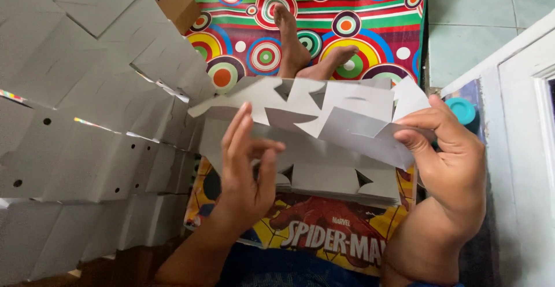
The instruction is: The person sits on a colorful mat and repeatedly folds flat white cardboard pieces into small boxes by hand. After forming each box, they place it on a growing stack to the left. A child is visible in the background also handling similar cardboard pieces.
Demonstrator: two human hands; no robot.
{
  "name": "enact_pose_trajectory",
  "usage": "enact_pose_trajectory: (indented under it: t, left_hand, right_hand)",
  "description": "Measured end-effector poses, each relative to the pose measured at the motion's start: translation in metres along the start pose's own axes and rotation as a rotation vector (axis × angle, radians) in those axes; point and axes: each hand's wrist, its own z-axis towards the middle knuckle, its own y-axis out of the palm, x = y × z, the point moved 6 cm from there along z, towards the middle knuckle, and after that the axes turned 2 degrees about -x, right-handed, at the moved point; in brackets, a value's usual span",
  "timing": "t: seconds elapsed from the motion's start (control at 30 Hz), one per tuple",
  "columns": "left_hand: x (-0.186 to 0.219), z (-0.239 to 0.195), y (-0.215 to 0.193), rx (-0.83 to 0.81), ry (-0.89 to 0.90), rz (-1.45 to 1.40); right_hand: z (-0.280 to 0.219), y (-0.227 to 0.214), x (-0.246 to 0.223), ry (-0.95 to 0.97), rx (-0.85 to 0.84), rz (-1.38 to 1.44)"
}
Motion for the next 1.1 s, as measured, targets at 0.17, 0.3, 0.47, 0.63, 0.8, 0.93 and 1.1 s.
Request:
enact_pose_trajectory:
  t: [0.17,0.3,0.47,0.63,0.8,0.93,1.1]
  left_hand:
    - [-0.022,0.005,0.019,-0.108,-0.074,0.029]
    - [-0.026,0.019,0.028,-0.127,-0.103,0.132]
    - [-0.019,0.025,0.038,-0.106,0.021,0.27]
    - [-0.002,0.032,0.043,-0.079,0.191,0.47]
    - [0.002,0.034,0.046,-0.13,0.25,0.533]
    - [0.006,0.038,0.046,-0.171,0.27,0.551]
    - [0.006,0.041,0.051,-0.232,0.301,0.502]
  right_hand:
    - [-0.003,-0.001,-0.003,-0.001,0.036,0.046]
    - [-0.001,0.002,-0.006,-0.022,0.024,-0.003]
    - [0.004,0.012,-0.008,-0.037,0.014,-0.036]
    - [0.007,0.016,-0.02,-0.087,0.016,-0.07]
    - [0.008,0.018,-0.024,-0.08,0.002,-0.103]
    - [0.008,0.02,-0.021,-0.096,-0.006,-0.111]
    - [0.01,0.022,-0.029,-0.139,-0.041,-0.096]
